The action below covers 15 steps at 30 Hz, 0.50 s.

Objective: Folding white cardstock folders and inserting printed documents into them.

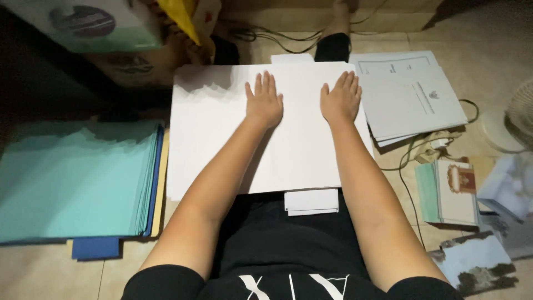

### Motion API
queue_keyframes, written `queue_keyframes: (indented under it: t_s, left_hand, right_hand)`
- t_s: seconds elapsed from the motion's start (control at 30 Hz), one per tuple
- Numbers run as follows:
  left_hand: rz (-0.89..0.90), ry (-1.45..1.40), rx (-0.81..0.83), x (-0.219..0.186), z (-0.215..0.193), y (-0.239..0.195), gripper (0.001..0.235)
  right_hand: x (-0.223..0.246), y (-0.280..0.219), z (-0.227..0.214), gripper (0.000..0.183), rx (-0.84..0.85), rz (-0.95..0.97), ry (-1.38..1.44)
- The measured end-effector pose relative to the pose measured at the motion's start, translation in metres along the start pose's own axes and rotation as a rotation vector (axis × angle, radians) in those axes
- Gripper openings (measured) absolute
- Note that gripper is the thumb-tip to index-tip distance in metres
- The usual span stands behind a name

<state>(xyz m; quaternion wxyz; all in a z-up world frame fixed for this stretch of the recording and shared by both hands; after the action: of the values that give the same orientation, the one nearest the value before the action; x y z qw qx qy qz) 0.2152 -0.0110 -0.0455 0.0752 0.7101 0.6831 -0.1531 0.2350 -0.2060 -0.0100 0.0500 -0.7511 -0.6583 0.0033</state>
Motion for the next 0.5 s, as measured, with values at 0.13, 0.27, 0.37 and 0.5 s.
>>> queue_keyframes:
  t_s: [0.13,0.27,0.37,0.5]
  left_hand:
    - [-0.024,-0.014,-0.028,-0.001,-0.013,0.019,0.065]
    - [-0.022,-0.02,-0.044,-0.01,-0.027,-0.018,0.061]
    - [0.012,-0.035,-0.011,-0.017,-0.026,-0.062,0.06]
    - [-0.011,-0.126,-0.025,-0.012,-0.033,-0.096,0.057]
  right_hand:
    - [-0.002,0.003,0.0,0.069,0.004,0.016,0.005]
    - [0.0,0.004,-0.001,0.069,0.01,-0.003,-0.007]
    - [-0.004,0.009,0.011,0.07,0.0,-0.018,-0.022]
    - [0.006,0.003,0.015,0.072,-0.043,-0.105,-0.104]
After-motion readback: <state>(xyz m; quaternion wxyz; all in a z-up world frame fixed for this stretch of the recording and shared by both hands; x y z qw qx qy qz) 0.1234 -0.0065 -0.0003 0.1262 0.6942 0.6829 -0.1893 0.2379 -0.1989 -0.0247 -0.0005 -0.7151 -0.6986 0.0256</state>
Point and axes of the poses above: each hand's wrist, its own y-axis towards the middle knuckle, its own z-axis out of the palm, x = y × z, the point moved 6 cm from there along y, towards the middle knuckle, and after that the axes turned 9 degrees about -y, right-handed, at the moved point
